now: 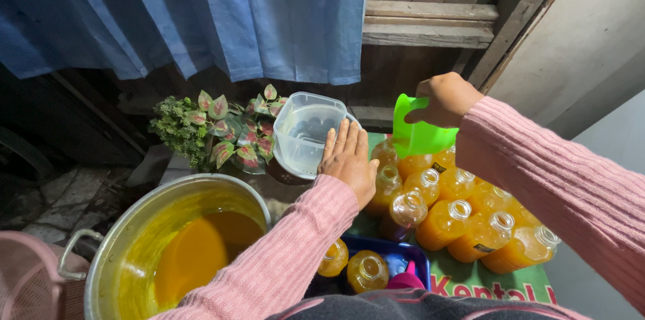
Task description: The person pours an orange-colored liquid from a large metal pot into multiple small plastic bottles using a green plastic funnel. The person repeatedly scoops liquid from the pot and fills the bottles one by one, placing filled bottles on a blue tray.
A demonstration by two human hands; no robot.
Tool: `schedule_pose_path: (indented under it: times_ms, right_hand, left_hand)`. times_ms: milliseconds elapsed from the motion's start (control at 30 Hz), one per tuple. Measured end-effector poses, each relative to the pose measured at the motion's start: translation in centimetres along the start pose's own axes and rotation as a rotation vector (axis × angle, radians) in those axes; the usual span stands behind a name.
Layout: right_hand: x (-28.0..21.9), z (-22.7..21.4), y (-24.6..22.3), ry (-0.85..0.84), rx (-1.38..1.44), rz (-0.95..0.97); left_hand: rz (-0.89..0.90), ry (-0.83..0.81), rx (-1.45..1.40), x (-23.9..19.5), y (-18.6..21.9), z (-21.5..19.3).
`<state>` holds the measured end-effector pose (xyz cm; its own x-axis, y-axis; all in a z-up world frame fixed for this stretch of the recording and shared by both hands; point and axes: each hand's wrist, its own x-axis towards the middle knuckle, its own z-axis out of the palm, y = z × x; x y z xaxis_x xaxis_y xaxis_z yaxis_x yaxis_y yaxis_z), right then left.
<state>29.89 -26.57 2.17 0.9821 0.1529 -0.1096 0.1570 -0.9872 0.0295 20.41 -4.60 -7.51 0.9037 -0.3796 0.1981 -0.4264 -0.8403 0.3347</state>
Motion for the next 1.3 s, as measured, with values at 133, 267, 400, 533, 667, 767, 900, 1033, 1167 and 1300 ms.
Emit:
schedule_pose_path:
  times_ms: [133, 267, 400, 533, 667, 767, 900, 1033, 1167, 1300]
  right_hand:
    - [0.1, 0.7, -0.2, 0.061, -0.03, -0.06]
    - [0.1, 1.8, 0.7, 0.091, -0.011, -0.04]
    - [-1.8, 1.2, 3.9, 0.159, 0.249, 0.184]
    - [-6.0, 0.3, 4.8, 0.215, 0.922, 0.407]
    - [-9.6, -0.3, 2.2, 0.139, 1.417, 0.365]
    - [-11.1, -0.1, -1.1, -0.041, 1.779, 0.203]
    - [-11.7, 1.3, -6.4, -0.272, 1.895, 0.119]
    - [-12.7, 3.3, -11.7, -0.325, 1.85, 0.092]
    - [-13.7, 4.7, -16.2, -0.379, 1.819, 0.075]
    - [-13.0, 5.9, -19.8, -0.458, 1.875, 0.043]
  left_hand:
    - [0.002, 0.005, 0.004, -0.1, 0.0, -0.1]
    - [0.02, 0.03, -0.002, -0.4, 0.2, -0.7]
    - [0.012, 0.131, -0.068, -1.6, 0.8, -2.3]
    - [0.034, 0.292, -0.161, -3.0, 1.2, -4.0]
    - [-0.014, 0.351, -0.208, -4.1, 0.8, -5.2]
    - [0.041, 0.589, -0.112, -6.2, -0.6, -6.0]
    - [-0.104, 0.614, 0.014, -10.4, -4.0, -7.5]
    - [-0.239, 0.655, 0.091, -15.3, -7.8, -8.8]
    - [-0.353, 0.64, 0.126, -18.9, -11.2, -10.1]
    - [-0.478, 0.607, 0.173, -20.6, -14.4, -11.2]
